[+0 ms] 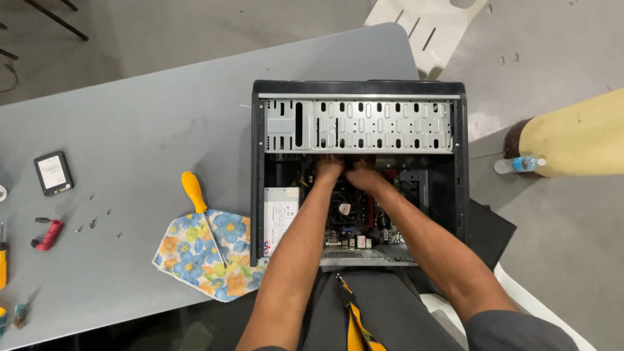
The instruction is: The person uses a screwdriver to remove screws from the motherboard area, then disconnects and reconnects internal cables. They remove a hard drive from the case and place it on the table.
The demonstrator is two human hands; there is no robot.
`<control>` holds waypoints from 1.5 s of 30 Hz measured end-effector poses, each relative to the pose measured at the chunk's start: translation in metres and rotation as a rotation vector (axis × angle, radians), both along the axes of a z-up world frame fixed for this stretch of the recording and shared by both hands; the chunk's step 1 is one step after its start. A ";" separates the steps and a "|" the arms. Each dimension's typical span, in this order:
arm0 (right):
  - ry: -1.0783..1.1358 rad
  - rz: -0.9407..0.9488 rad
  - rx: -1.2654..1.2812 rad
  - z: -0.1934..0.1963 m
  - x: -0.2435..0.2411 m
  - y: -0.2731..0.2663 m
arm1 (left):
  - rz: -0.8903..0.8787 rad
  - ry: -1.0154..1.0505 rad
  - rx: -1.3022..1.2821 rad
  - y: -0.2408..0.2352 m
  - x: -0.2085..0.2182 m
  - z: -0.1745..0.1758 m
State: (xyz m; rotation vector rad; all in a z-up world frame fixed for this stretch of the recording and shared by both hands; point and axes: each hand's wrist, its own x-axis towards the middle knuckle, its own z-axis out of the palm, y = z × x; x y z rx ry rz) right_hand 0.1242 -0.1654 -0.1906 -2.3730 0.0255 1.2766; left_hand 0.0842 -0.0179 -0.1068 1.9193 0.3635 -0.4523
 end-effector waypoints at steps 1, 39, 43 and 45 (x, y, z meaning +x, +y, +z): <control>0.002 -0.002 0.002 0.015 -0.001 0.005 | 0.004 0.007 0.000 0.001 0.001 -0.004; -0.094 -0.276 0.130 0.069 0.011 -0.029 | 0.229 0.198 -0.099 0.010 0.013 -0.049; -0.130 -0.322 0.117 0.040 0.013 -0.041 | 0.262 0.229 -0.101 0.012 0.007 -0.058; -0.040 -0.420 0.167 0.076 0.009 -0.029 | 0.282 0.244 -0.104 0.012 0.015 -0.075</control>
